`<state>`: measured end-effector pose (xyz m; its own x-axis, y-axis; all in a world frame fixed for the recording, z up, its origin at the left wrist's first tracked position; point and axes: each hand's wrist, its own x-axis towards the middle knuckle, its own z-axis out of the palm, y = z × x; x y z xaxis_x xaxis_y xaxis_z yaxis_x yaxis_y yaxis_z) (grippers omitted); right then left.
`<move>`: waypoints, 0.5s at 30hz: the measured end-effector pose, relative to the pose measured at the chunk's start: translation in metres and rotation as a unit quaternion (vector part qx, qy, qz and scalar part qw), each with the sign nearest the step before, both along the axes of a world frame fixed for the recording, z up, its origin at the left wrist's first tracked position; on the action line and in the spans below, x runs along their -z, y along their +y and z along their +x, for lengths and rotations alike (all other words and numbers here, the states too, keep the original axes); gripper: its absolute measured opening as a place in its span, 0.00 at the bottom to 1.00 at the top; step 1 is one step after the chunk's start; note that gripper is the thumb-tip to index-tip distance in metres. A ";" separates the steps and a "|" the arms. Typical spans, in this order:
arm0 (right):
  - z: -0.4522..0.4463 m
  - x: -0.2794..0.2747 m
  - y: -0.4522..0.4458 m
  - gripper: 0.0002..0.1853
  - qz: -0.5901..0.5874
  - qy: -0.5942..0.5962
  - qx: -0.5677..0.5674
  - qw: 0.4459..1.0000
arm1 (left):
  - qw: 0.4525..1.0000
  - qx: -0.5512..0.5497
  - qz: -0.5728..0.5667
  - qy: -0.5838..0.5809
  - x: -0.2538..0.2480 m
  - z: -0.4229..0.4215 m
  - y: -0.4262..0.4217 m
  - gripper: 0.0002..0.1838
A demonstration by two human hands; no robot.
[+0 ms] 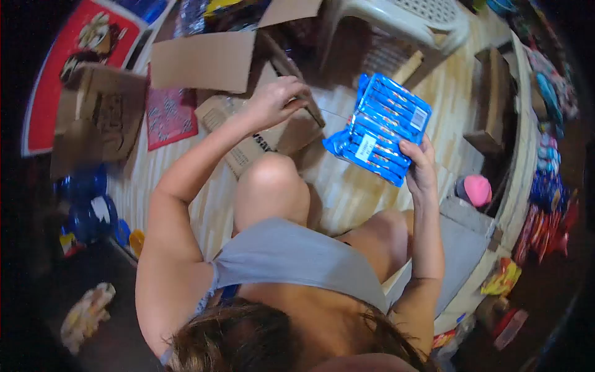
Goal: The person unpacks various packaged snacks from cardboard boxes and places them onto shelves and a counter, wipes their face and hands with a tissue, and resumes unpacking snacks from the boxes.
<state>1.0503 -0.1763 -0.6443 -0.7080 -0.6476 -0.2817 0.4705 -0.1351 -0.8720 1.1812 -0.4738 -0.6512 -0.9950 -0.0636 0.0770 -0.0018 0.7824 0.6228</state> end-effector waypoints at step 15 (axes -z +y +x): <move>0.007 -0.042 0.038 0.47 -0.022 0.209 0.177 0.962 | 0.940 0.115 0.319 0.033 -0.091 -0.080 0.110 0.55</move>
<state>1.0571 -0.1386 -0.6022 -0.9313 -0.3508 0.0976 -0.0017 -0.2638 -0.9646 1.1016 -0.3640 -0.5605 -0.9825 0.0989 0.1580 0.1767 0.2244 0.9583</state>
